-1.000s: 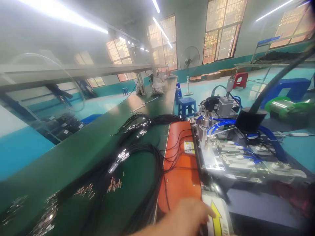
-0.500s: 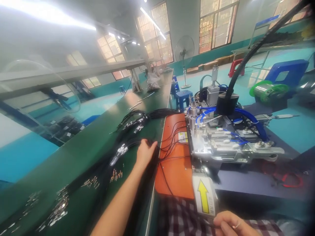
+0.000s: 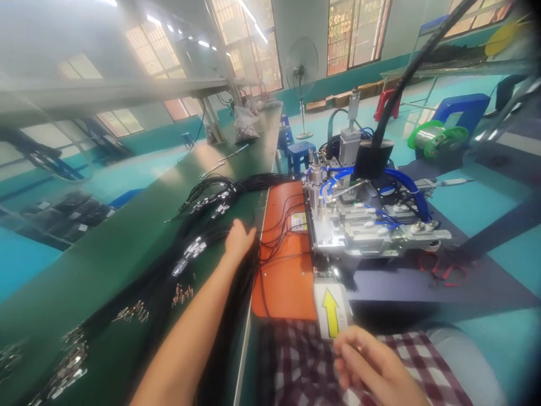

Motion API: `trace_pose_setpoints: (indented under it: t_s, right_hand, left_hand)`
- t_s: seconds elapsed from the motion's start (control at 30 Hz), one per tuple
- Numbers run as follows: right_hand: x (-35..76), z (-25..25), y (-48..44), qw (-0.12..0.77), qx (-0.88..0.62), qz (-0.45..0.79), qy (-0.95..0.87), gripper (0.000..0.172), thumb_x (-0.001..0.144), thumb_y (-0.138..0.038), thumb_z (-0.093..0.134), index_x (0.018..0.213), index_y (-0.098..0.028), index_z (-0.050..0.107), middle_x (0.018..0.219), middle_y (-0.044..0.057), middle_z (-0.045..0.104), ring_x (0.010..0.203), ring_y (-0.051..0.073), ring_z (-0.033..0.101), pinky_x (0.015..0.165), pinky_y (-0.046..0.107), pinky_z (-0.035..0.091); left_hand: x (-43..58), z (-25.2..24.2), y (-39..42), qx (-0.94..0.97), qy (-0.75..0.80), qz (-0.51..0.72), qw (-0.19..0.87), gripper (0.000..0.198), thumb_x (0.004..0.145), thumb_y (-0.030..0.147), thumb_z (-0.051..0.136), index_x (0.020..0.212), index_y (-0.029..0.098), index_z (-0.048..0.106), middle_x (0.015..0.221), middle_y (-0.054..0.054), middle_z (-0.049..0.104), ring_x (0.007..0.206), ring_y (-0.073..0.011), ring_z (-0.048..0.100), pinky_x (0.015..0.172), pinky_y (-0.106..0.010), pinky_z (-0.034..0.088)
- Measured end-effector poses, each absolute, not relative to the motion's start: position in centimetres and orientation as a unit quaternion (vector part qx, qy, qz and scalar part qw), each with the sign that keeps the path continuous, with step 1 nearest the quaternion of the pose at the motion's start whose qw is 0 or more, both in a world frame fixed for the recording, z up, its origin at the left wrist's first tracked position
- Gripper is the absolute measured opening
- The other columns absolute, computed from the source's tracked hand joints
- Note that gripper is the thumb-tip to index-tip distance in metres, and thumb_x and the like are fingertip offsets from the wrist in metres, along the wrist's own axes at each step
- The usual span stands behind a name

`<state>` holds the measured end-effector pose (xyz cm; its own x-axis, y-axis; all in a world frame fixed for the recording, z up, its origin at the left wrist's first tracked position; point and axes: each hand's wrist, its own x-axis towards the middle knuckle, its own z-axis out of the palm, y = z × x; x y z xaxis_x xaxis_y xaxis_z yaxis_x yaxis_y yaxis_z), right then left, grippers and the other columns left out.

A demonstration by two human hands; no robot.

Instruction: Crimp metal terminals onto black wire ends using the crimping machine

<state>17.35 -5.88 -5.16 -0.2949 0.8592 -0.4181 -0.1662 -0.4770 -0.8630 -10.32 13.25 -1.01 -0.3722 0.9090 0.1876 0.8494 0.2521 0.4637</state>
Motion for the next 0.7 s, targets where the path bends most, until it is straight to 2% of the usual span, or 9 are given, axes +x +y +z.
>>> trace_pose_setpoints:
  t_s: [0.07, 0.13, 0.2, 0.27, 0.3, 0.37, 0.47, 0.6, 0.7]
  right_hand:
    - [17.2, -4.7, -5.6, 0.378, -0.462, 0.710, -0.374, 0.037, 0.074, -0.055, 0.071, 0.078, -0.020, 0.059, 0.065, -0.001, 0.066, 0.059, 0.014, 0.062, 0.062, 0.025, 0.049]
    - [17.1, -4.2, -5.3, 0.381, -0.465, 0.707, -0.372, 0.035, 0.076, -0.050, 0.071, 0.074, -0.019, 0.055, 0.065, 0.000, 0.066, 0.060, 0.013, 0.063, 0.062, 0.025, 0.049]
    - [17.1, -3.8, -4.9, 0.394, -0.462, 0.709, -0.358, 0.034, 0.075, -0.048, 0.072, 0.073, -0.019, 0.054, 0.063, -0.001, 0.066, 0.058, 0.013, 0.062, 0.060, 0.025, 0.048]
    - [17.6, -3.6, -4.5, 0.417, -0.446, 0.708, -0.354, 0.031, 0.073, -0.044, 0.074, 0.076, -0.019, 0.056, 0.068, -0.001, 0.066, 0.063, 0.014, 0.063, 0.061, 0.025, 0.048]
    - [18.0, -3.6, -4.4, 0.417, -0.445, 0.708, -0.356, 0.029, 0.073, -0.041, 0.074, 0.080, -0.019, 0.057, 0.071, 0.000, 0.067, 0.065, 0.014, 0.063, 0.063, 0.026, 0.049]
    - [19.0, -3.6, -4.3, 0.404, -0.463, 0.696, -0.371, 0.025, 0.075, -0.035, 0.072, 0.089, -0.019, 0.059, 0.074, -0.001, 0.068, 0.067, 0.014, 0.064, 0.067, 0.027, 0.050]
    - [20.8, -3.6, -4.2, 0.396, -0.515, 0.655, -0.385, 0.019, 0.080, -0.030, 0.068, 0.093, -0.019, 0.060, 0.078, 0.000, 0.069, 0.067, 0.013, 0.064, 0.069, 0.027, 0.051]
    - [22.1, -3.4, -3.8, 0.410, -0.533, 0.626, -0.394, 0.013, 0.083, -0.031, 0.063, 0.086, -0.019, 0.060, 0.080, 0.001, 0.070, 0.066, 0.011, 0.063, 0.068, 0.025, 0.051]
    - [22.1, -3.1, -3.2, 0.419, -0.522, 0.613, -0.418, 0.013, 0.088, -0.031, 0.058, 0.088, -0.019, 0.063, 0.081, 0.001, 0.070, 0.068, 0.011, 0.063, 0.069, 0.024, 0.051]
  left_hand:
    - [-8.3, 0.8, 10.8, 0.585, 0.761, 0.274, 0.058, 0.037, 0.090, 0.031, 0.054, 0.120, 0.009, 0.050, 0.118, -0.020, 0.056, 0.112, -0.0324, 0.054, 0.092, -0.047, 0.045]
    - [-5.1, 2.2, 7.0, 0.640, 0.709, 0.281, 0.095, 0.028, 0.093, 0.034, 0.048, 0.114, 0.016, 0.053, 0.114, -0.013, 0.058, 0.108, -0.0264, 0.055, 0.093, -0.039, 0.044]
    - [-1.7, 2.8, 2.8, 0.743, 0.564, 0.235, 0.272, 0.020, 0.091, 0.036, 0.052, 0.104, 0.021, 0.056, 0.099, -0.004, 0.062, 0.092, -0.0194, 0.059, 0.084, -0.031, 0.047]
    - [1.0, 2.3, -0.6, 0.736, 0.440, 0.148, 0.493, 0.027, 0.085, 0.035, 0.062, 0.108, 0.023, 0.053, 0.093, -0.002, 0.062, 0.083, -0.0171, 0.059, 0.073, -0.027, 0.047]
    - [1.9, 1.7, -1.7, 0.706, 0.427, 0.149, 0.545, 0.030, 0.085, 0.032, 0.061, 0.112, 0.023, 0.050, 0.094, -0.002, 0.061, 0.081, -0.0161, 0.058, 0.068, -0.025, 0.046]
    - [2.9, 0.1, -2.6, 0.641, 0.440, 0.216, 0.591, 0.025, 0.090, 0.028, 0.054, 0.114, 0.023, 0.047, 0.087, 0.001, 0.058, 0.072, -0.0124, 0.055, 0.064, -0.023, 0.043]
    - [3.1, -1.8, -2.0, 0.576, 0.455, 0.259, 0.628, 0.011, 0.090, 0.029, 0.054, 0.095, 0.020, 0.055, 0.077, 0.003, 0.053, 0.064, -0.0087, 0.048, 0.059, -0.020, 0.038]
    - [2.9, -2.0, -1.0, 0.557, 0.448, 0.234, 0.658, 0.023, 0.092, 0.037, 0.051, 0.090, 0.017, 0.063, 0.066, 0.003, 0.051, 0.050, -0.0056, 0.040, 0.047, -0.018, 0.031]
    - [3.0, -1.3, -0.7, 0.561, 0.481, 0.246, 0.628, 0.023, 0.089, 0.036, 0.055, 0.083, 0.016, 0.063, 0.063, 0.002, 0.055, 0.045, -0.0066, 0.046, 0.045, -0.019, 0.036]
